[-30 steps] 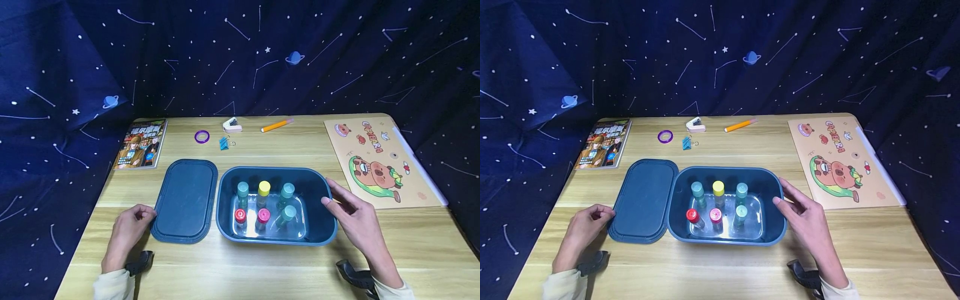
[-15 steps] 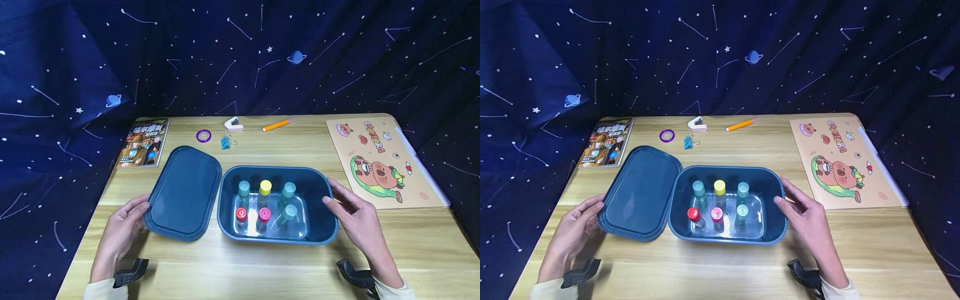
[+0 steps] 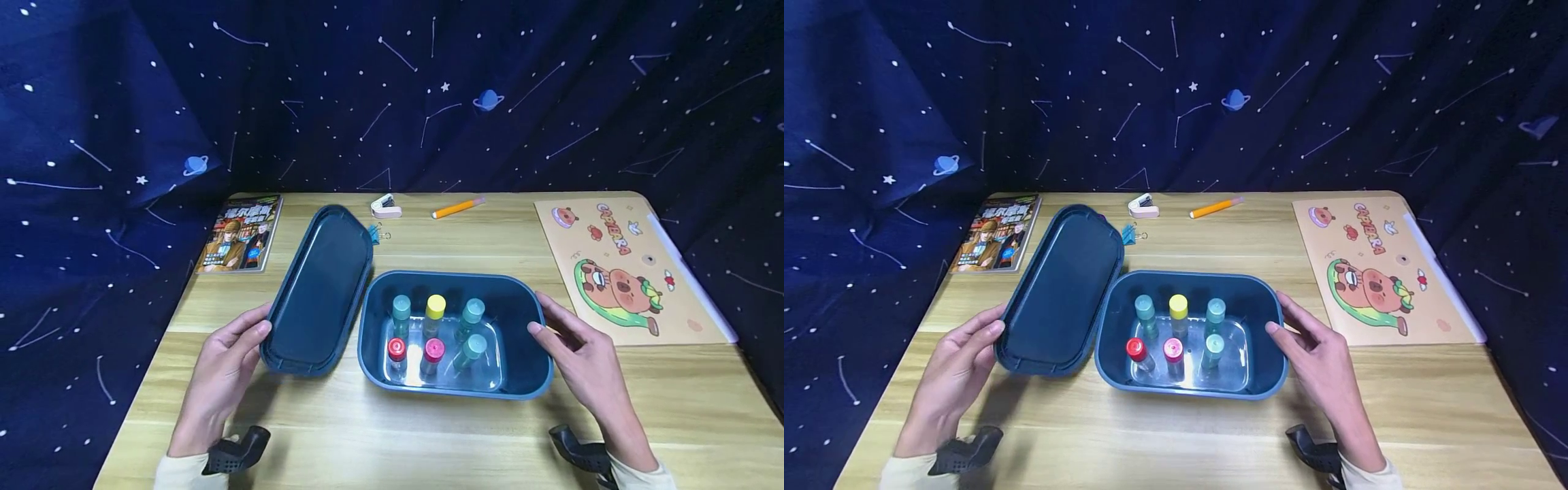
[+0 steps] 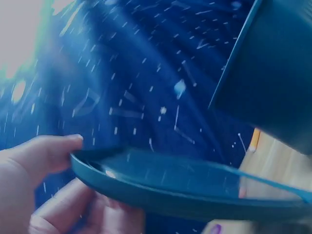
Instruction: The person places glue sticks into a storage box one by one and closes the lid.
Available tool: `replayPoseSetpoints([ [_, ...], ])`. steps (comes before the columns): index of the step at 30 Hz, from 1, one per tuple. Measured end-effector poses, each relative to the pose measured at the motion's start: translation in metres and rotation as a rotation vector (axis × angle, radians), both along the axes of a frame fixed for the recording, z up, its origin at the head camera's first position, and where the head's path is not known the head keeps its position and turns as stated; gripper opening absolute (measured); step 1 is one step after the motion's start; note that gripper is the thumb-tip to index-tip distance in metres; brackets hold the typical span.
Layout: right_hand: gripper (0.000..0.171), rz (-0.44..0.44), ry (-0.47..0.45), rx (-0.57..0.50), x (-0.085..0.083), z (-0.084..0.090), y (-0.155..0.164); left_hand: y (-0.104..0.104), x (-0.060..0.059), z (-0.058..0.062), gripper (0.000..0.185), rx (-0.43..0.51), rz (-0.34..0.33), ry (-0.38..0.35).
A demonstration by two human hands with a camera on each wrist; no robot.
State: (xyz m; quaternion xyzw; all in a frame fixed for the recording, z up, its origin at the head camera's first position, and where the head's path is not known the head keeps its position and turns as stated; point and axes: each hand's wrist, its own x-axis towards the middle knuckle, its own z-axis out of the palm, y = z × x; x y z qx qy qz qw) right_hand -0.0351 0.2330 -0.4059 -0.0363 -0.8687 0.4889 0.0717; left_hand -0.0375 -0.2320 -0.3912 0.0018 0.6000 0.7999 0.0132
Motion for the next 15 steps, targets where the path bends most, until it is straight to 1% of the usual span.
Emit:
replayPoseSetpoints([
  [3,0.049,-0.009,-0.001,-0.003,0.001,-0.001,0.0,0.026,-0.002,0.019,0.029,-0.148,0.103,0.062],
  [5,0.049,-0.008,0.005,-0.004,0.001,-0.002,0.0,0.041,-0.004,0.027,0.027,-0.222,0.151,0.117],
  [6,0.049,-0.007,0.008,-0.005,0.001,-0.003,0.0,0.048,-0.004,0.029,0.026,-0.228,0.168,0.157],
  [7,0.048,-0.006,0.012,-0.003,0.001,-0.003,0.0,0.054,-0.005,0.03,0.026,-0.21,0.172,0.213],
  [8,0.047,-0.004,0.021,-0.001,0.0,-0.003,0.0,0.059,-0.006,0.03,0.027,-0.194,0.169,0.284],
  [10,0.043,-0.001,0.034,-0.009,0.0,-0.002,0.0,0.069,-0.008,0.026,0.029,-0.12,0.135,0.452],
  [12,0.041,0.018,0.053,-0.035,-0.003,0.001,0.001,0.077,-0.01,0.02,0.028,-0.06,0.078,0.619],
  [15,0.046,0.086,0.078,-0.114,-0.009,0.01,0.004,0.088,-0.011,0.011,0.026,-0.022,-0.015,0.814],
])
